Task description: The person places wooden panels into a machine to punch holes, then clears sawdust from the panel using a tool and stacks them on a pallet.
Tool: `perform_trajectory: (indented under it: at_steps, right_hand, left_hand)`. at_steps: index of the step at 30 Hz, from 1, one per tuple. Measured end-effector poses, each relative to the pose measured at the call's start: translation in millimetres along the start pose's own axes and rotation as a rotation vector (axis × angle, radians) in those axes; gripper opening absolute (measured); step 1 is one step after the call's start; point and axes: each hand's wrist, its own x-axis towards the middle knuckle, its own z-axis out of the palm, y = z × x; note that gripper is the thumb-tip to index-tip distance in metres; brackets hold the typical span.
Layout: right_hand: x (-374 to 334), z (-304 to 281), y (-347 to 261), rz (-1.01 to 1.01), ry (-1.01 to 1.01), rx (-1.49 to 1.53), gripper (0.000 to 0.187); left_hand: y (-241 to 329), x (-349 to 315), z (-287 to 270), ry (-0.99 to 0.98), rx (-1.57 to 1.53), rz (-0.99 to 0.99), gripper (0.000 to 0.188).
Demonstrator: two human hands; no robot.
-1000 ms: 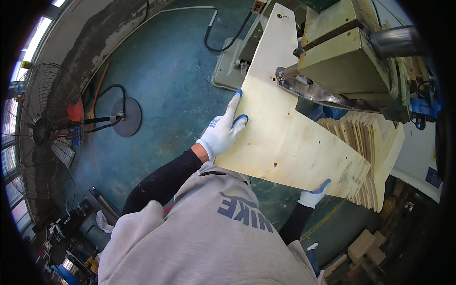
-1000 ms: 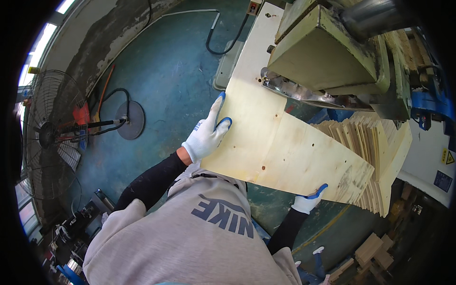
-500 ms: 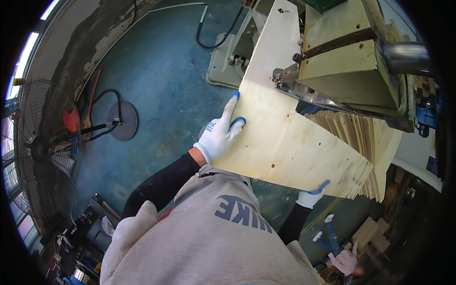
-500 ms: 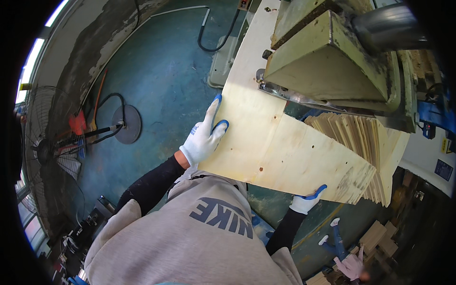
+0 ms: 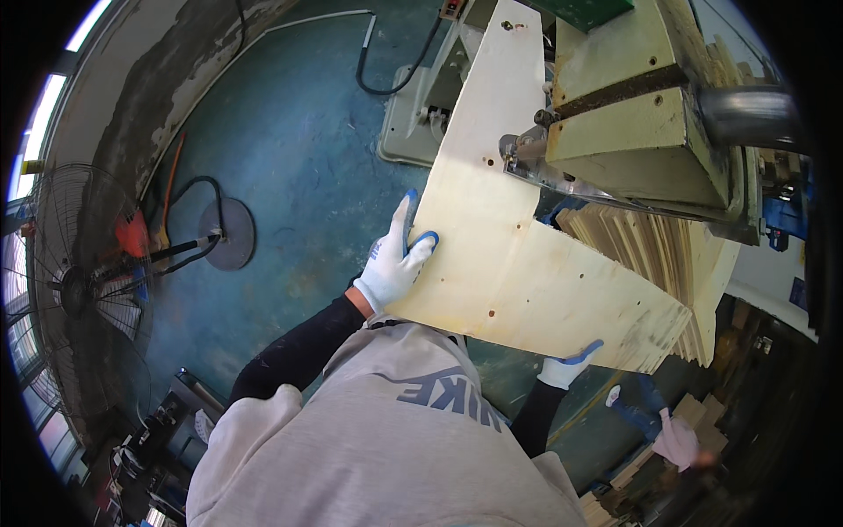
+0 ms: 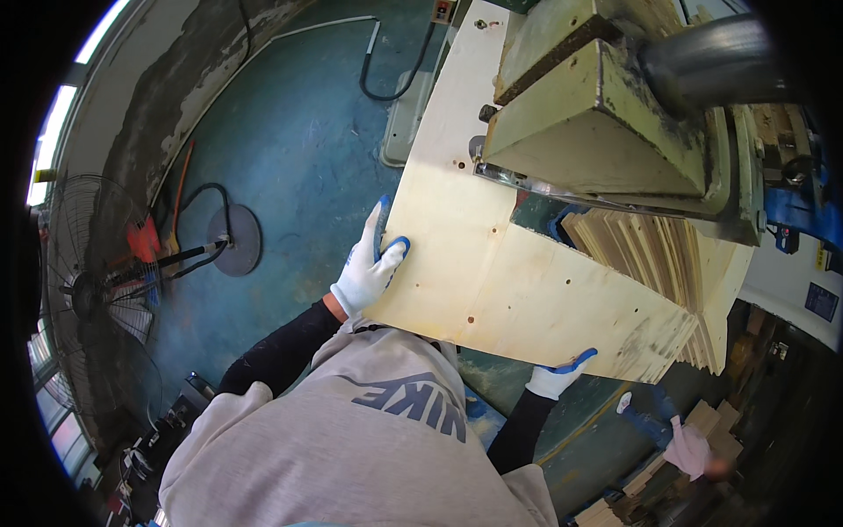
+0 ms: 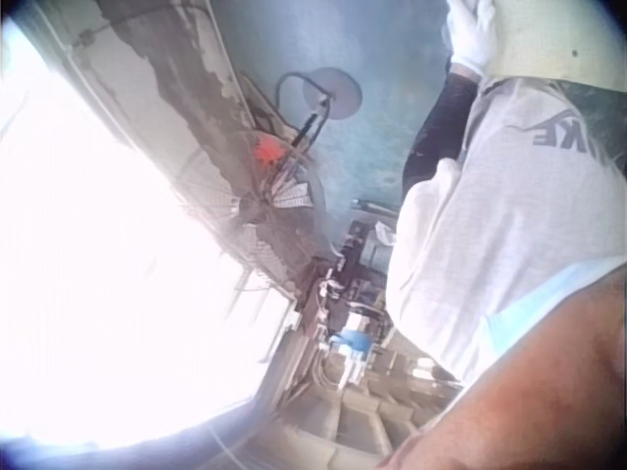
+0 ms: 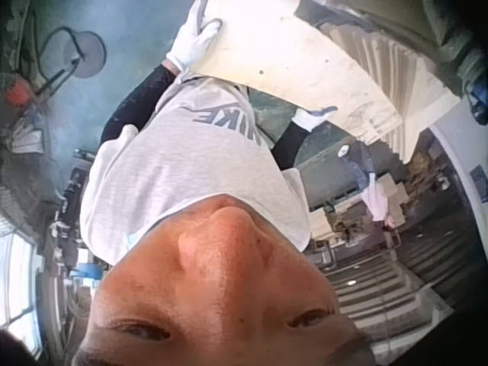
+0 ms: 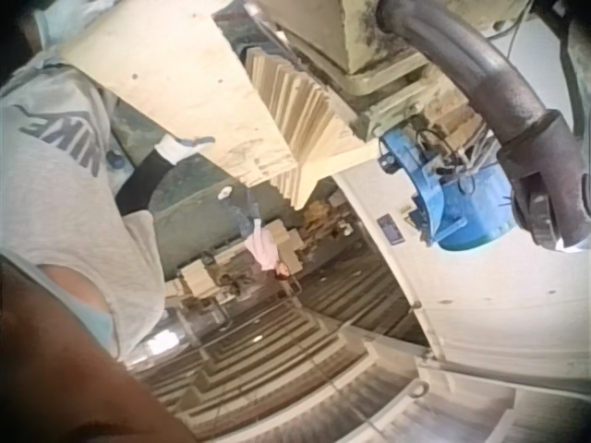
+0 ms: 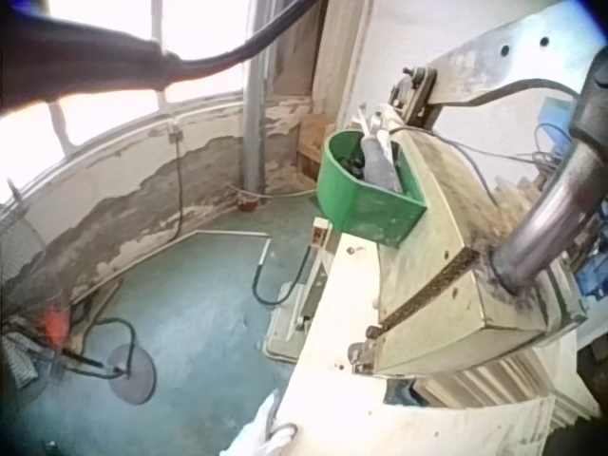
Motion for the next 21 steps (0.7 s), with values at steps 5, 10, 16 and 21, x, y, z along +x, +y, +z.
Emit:
perform_trajectory:
  at_steps: [5, 10, 16, 21]
  right_hand:
    - [-7.1, 0.2, 5.1, 0.091, -0.080, 0.181, 0.067]
    - [-8.5, 21.8, 8.3, 0.094, -0.071, 0.059, 0.061]
    - [29.7, -3.4, 40.5, 0.327, -0.056, 0.083, 0.045]
    - [23.2, 1.0, 70.1, 0.426, -0.063, 0.124, 0.034]
  left_hand:
    - [-3.8, 9.8, -22.1, -0.242, -0.442, -0.198, 0.033]
    - [32.2, -4.8, -29.2, -0.297, -0.728, -0.122, 0.038]
    - [83.1, -14.3, -8.1, -0.204, -0.660, -0.002, 0.038]
    - [83.7, -22.9, 12.6, -0.075, -0.517, 0.061, 0.030]
